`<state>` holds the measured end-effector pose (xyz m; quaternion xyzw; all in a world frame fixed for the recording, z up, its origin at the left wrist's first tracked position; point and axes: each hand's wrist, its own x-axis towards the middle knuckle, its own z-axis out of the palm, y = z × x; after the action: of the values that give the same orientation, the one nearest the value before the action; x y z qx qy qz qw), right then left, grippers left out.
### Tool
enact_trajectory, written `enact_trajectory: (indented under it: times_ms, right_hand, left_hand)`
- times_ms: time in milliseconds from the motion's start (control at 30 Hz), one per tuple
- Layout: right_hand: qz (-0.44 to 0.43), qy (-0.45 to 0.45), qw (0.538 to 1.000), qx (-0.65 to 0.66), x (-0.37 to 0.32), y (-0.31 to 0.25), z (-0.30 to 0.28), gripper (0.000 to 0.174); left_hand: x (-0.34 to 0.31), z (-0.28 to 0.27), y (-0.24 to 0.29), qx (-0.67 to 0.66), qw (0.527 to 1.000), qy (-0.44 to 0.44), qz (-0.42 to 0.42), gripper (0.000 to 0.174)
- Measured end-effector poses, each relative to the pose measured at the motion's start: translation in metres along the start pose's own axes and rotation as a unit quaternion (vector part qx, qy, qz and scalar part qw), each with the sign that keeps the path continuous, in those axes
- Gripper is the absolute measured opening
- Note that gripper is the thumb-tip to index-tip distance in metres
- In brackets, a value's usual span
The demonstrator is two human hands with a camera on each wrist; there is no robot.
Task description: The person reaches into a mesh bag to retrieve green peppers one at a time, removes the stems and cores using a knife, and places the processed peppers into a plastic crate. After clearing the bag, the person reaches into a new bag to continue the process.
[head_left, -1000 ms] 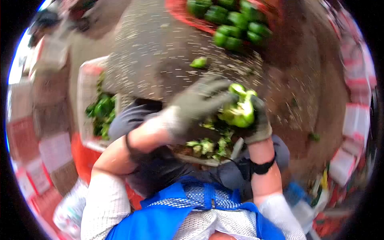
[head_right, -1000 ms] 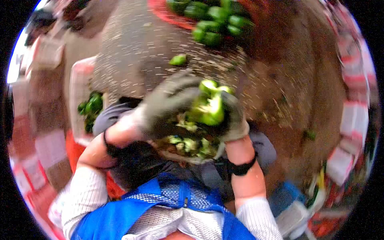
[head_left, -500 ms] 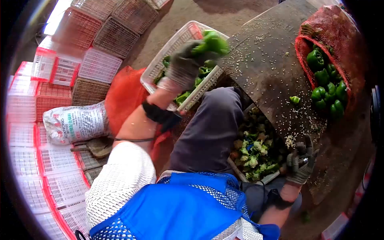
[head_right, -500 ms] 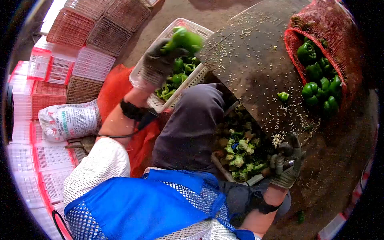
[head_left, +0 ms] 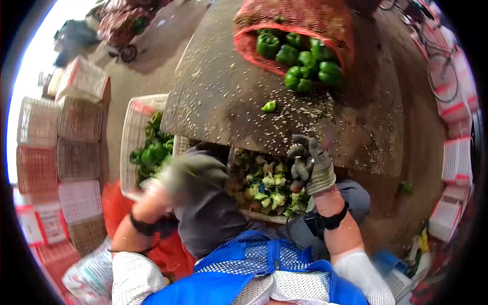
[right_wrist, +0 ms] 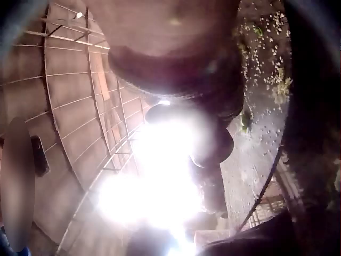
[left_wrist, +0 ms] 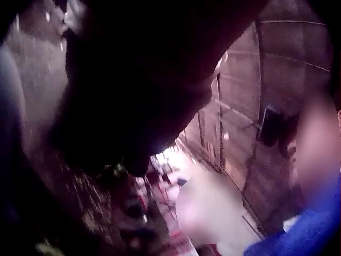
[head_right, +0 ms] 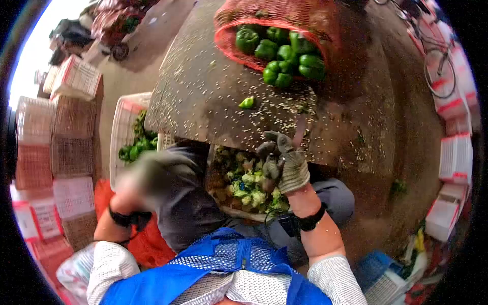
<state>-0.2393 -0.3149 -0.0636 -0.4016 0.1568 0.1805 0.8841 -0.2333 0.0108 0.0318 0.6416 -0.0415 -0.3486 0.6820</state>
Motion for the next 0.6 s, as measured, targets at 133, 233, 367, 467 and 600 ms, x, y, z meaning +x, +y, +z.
enact_trajectory:
  times_ms: [133,233,367,467,600]
  right_hand:
    - [-0.057,0.027,0.998,-0.001,-0.005,-0.015,0.008,0.056]
    - [-0.095,0.037,0.995,0.003,-0.01,-0.037,0.009,0.05]
    - [-0.112,0.093,0.987,-0.065,-0.017,-0.06,-0.015,0.035]
    - [-0.047,0.084,0.987,-0.132,-0.029,-0.072,-0.026,0.03]
    - [-0.019,0.112,0.974,-0.197,-0.019,-0.059,-0.029,0.031]
  left_hand:
    - [0.06,0.09,-0.021,-0.161,0.943,-0.239,-0.169,0.046]
    - [0.112,0.133,-0.038,0.069,0.972,-0.22,-0.044,0.041]
    - [0.17,0.082,-0.007,0.273,0.935,-0.202,0.098,0.045]
    - [0.259,-0.007,-0.013,0.214,0.963,0.148,0.068,0.07]
    - [0.353,-0.044,0.022,0.354,0.879,0.25,0.199,0.08]
